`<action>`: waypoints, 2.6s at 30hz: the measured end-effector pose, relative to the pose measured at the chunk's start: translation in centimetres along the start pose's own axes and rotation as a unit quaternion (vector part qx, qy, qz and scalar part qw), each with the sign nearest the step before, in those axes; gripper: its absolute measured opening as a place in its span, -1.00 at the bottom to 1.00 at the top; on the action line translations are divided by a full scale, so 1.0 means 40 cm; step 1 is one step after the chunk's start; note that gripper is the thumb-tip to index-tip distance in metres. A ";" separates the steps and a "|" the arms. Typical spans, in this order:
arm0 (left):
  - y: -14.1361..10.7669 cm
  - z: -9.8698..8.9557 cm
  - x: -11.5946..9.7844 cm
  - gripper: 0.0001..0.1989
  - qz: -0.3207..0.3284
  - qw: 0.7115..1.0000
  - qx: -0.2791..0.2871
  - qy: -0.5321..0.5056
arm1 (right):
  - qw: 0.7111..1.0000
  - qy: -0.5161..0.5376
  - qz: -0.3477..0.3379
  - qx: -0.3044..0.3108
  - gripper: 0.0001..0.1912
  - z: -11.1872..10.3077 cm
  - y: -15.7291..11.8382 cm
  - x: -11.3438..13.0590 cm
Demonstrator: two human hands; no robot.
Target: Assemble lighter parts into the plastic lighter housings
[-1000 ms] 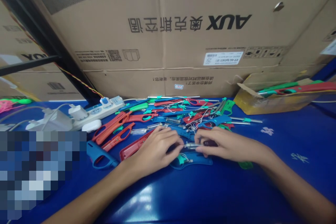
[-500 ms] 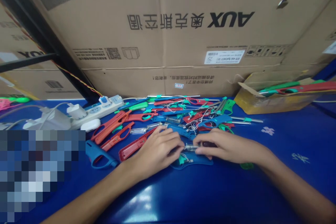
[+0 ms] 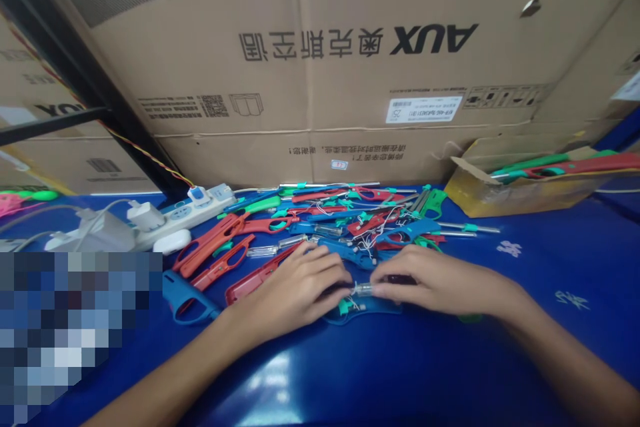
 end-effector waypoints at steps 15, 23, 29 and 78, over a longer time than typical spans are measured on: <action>-0.003 0.015 -0.023 -0.79 0.051 0.997 -0.001 0.052 | 1.000 0.021 -0.015 0.006 -0.65 0.003 0.000 -0.003; -0.002 0.019 -0.018 -0.80 0.044 0.998 -0.004 0.052 | 1.000 0.010 -0.001 0.001 -0.68 0.000 0.000 -0.006; -0.002 0.015 -0.008 -0.80 0.025 0.999 0.007 0.032 | 1.000 -0.016 0.000 0.003 -0.71 0.000 0.000 -0.011; -0.006 0.027 -0.011 -0.87 -0.001 0.998 0.063 -0.014 | 0.995 -0.084 -0.045 0.000 -0.83 0.037 0.004 -0.001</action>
Point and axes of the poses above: each hand's wrist, its own y-axis towards the middle knuckle, its own z-axis out of the palm, x = y × z, the point moved 8 cm from there along y, towards the middle knuckle, and after that the axes turned 4 degrees about y, right-handed, at the moved point
